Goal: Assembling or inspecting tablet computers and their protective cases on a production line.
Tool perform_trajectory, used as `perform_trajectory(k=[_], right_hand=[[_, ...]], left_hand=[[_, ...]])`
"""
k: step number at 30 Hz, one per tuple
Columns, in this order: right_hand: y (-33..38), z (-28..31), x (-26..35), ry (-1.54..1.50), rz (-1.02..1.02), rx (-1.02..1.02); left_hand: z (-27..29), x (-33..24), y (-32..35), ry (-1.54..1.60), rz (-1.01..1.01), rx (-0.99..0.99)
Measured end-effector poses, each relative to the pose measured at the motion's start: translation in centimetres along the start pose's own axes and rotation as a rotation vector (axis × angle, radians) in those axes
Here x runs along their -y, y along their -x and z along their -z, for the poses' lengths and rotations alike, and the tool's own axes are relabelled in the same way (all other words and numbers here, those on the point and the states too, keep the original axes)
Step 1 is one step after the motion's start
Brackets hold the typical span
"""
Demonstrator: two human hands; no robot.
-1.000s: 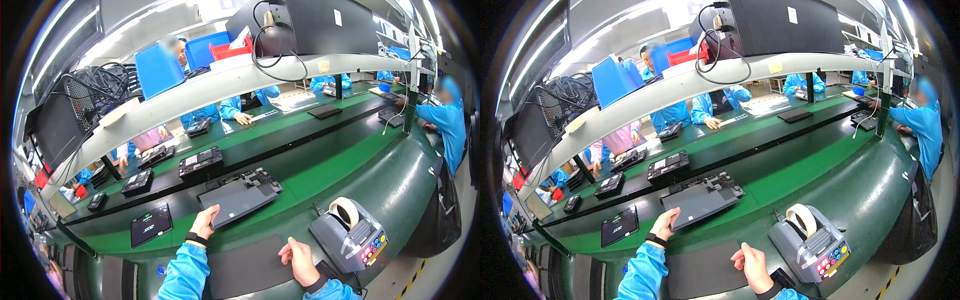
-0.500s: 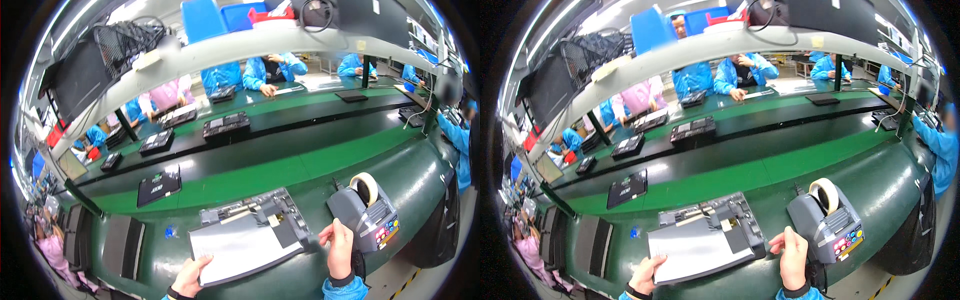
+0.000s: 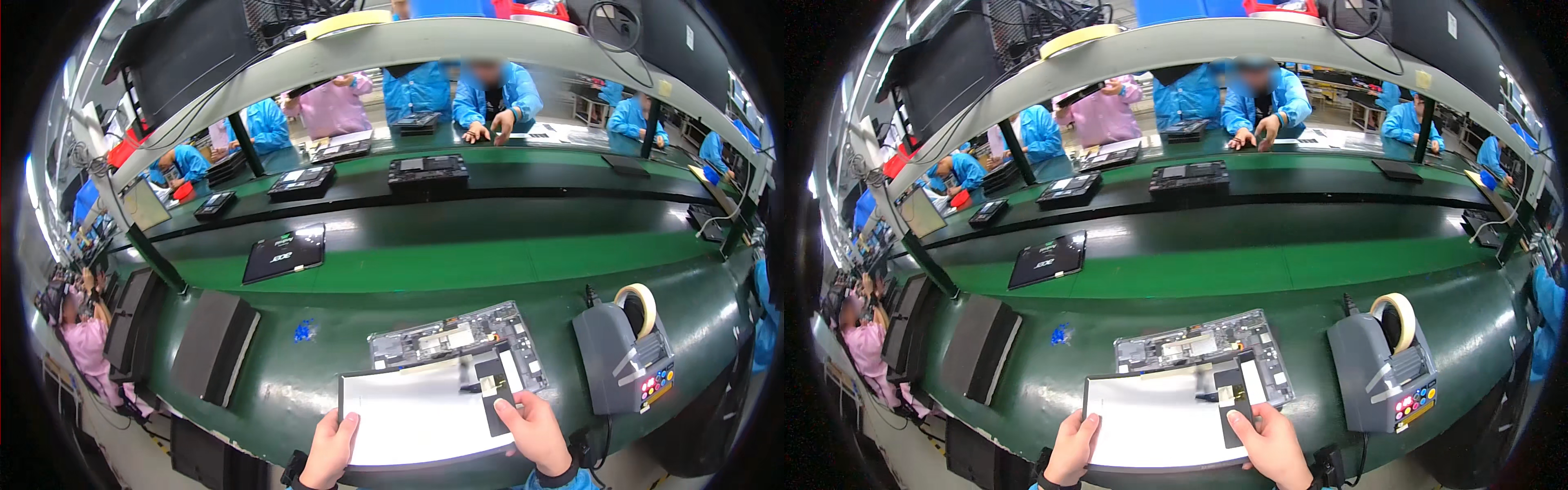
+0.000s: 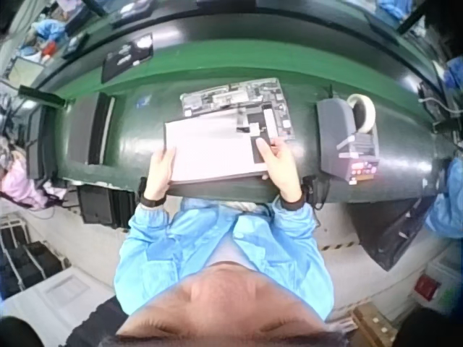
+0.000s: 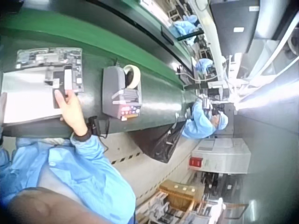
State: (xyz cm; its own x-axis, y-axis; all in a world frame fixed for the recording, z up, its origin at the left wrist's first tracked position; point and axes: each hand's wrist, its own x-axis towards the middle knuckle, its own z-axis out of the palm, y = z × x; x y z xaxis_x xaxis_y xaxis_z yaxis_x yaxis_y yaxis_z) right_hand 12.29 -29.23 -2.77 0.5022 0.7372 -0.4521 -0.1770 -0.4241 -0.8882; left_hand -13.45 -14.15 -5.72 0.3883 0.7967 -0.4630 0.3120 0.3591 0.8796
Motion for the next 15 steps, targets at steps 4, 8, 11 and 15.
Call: perform_trajectory(k=[4, 8, 11, 15], right_hand=[[-1.8, -1.1, -1.6, -0.205, 0.218, 0.229], [-2.6, -2.9, -1.1, -0.352, 0.173, 0.321], [-2.9, -3.6, -0.7, -0.284, 0.216, 0.323], [-3.2, -3.9, -0.8, -0.340, 0.223, 0.305]], left_hand=[[1.3, 1.2, 0.0, 0.359, -0.115, 0.038], [3.7, 2.1, -0.1, 0.486, -0.078, 0.133], [5.3, 1.3, -0.7, 0.382, -0.112, 0.087], [5.2, -2.4, -3.4, -0.145, -0.587, -0.465]])
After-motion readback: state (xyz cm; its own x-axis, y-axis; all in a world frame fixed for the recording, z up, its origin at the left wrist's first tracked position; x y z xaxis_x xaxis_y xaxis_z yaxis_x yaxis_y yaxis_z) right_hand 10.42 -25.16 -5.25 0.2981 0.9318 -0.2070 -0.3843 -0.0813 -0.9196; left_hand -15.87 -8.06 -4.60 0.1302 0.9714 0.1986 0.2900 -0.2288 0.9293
